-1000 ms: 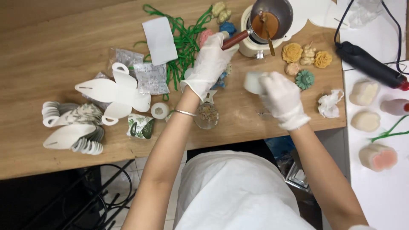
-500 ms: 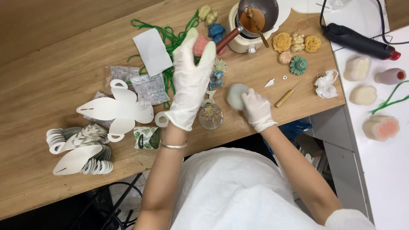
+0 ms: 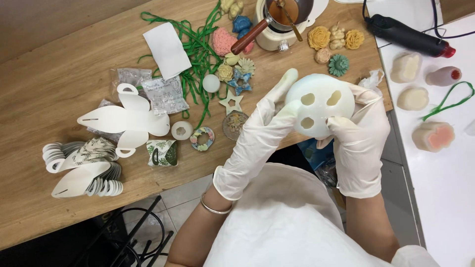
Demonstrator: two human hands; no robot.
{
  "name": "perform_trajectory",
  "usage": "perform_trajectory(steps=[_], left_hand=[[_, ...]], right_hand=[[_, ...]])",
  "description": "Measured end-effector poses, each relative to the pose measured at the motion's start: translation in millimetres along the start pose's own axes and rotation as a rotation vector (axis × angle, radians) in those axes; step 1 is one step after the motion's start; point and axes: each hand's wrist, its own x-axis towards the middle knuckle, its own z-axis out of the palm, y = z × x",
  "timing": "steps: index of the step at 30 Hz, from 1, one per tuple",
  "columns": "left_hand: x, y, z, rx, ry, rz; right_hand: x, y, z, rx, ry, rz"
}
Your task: Cleaning and preparing a silicone candle mold with a heat gun and wipes.
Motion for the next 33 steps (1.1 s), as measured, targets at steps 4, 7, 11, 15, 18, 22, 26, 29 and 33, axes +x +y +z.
perform_trajectory(steps=[4, 7, 11, 15, 18, 22, 26, 29, 33], left_hand=[[10.2, 7.4, 11.5, -0.079, -0.135, -0.001], [15.1, 9.6, 19.5, -0.049, -0.061, -0.034], [21.8, 3.9, 29.8, -0.093, 0.012, -0.043], [26.6, -8.8, 38.8, -0.086, 0.042, -0.017], [30.5, -15.8, 42.8, -0.236, 0.063, -0.006], [33.8, -17.8, 44.6, -0.345, 0.105, -0.05], [30.6, -23.0, 51.2, -0.285, 0.12, 0.054], [32.0, -31.5, 57.5, -0.131, 0.167, 0.181], [31.0, -35.7, 68.2, -0.218, 0.223, 0.223]], right_hand=[[2.7, -13.1, -15.8, 0.052, -0.108, -0.029], [14.9, -29.5, -25.7, -0.013, -0.161, 0.093], [23.6, -46.5, -30.0, 0.133, -0.301, 0.169], [24.5, -38.6, -43.6, -0.103, -0.255, 0.01], [23.1, -38.0, -48.7, -0.106, -0.176, -0.042], [22.0, -37.0, -62.5, -0.208, -0.089, -0.17], [15.5, -58.7, -43.3, -0.755, -0.141, -0.418], [18.7, -54.3, -20.5, -1.013, -0.18, -0.798], [18.3, -14.5, -22.9, -1.173, -0.147, -0.627]])
